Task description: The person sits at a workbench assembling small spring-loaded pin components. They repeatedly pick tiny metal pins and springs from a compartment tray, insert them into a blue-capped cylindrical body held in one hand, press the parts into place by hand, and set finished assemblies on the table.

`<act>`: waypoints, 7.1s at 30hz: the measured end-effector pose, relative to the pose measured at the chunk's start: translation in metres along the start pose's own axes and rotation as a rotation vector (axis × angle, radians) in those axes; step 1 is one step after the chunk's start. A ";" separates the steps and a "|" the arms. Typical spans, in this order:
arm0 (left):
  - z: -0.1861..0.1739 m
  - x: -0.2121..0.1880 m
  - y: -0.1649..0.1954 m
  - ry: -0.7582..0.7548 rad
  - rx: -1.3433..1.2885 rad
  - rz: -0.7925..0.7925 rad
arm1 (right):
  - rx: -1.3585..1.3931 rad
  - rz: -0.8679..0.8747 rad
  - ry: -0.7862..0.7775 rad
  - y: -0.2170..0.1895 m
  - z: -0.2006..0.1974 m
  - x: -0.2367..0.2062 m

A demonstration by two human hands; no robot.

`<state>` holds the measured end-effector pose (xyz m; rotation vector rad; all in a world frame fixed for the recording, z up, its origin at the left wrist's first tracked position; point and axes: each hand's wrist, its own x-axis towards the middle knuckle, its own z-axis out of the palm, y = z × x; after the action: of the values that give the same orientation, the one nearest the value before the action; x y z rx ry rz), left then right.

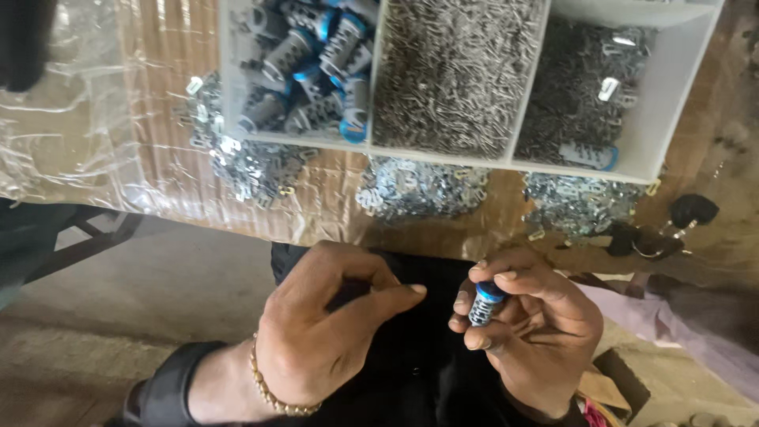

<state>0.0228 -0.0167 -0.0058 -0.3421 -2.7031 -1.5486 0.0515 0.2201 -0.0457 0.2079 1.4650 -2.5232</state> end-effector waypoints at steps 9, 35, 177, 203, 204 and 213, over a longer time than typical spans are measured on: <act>0.020 0.037 0.018 -0.107 -0.236 0.195 | -0.160 0.069 0.096 -0.009 -0.011 -0.008; -0.031 0.009 -0.032 -0.075 0.855 0.118 | -0.042 0.125 -0.076 -0.004 0.012 -0.001; 0.000 0.032 0.009 0.107 0.104 -0.013 | -0.134 -0.034 0.011 -0.002 -0.004 -0.003; 0.100 0.097 0.055 -0.083 0.248 0.533 | -0.190 -0.389 0.521 -0.030 -0.093 -0.057; 0.093 0.089 0.045 -0.149 0.148 0.544 | -0.098 -0.364 0.487 -0.028 -0.089 -0.055; 0.005 -0.006 0.010 0.048 -0.610 -0.127 | 0.108 0.281 -0.093 -0.010 -0.001 -0.001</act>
<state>0.0311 -0.0085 -0.0005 -0.1269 -2.1898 -2.3592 0.0498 0.2262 -0.0373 0.2877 1.1747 -2.3516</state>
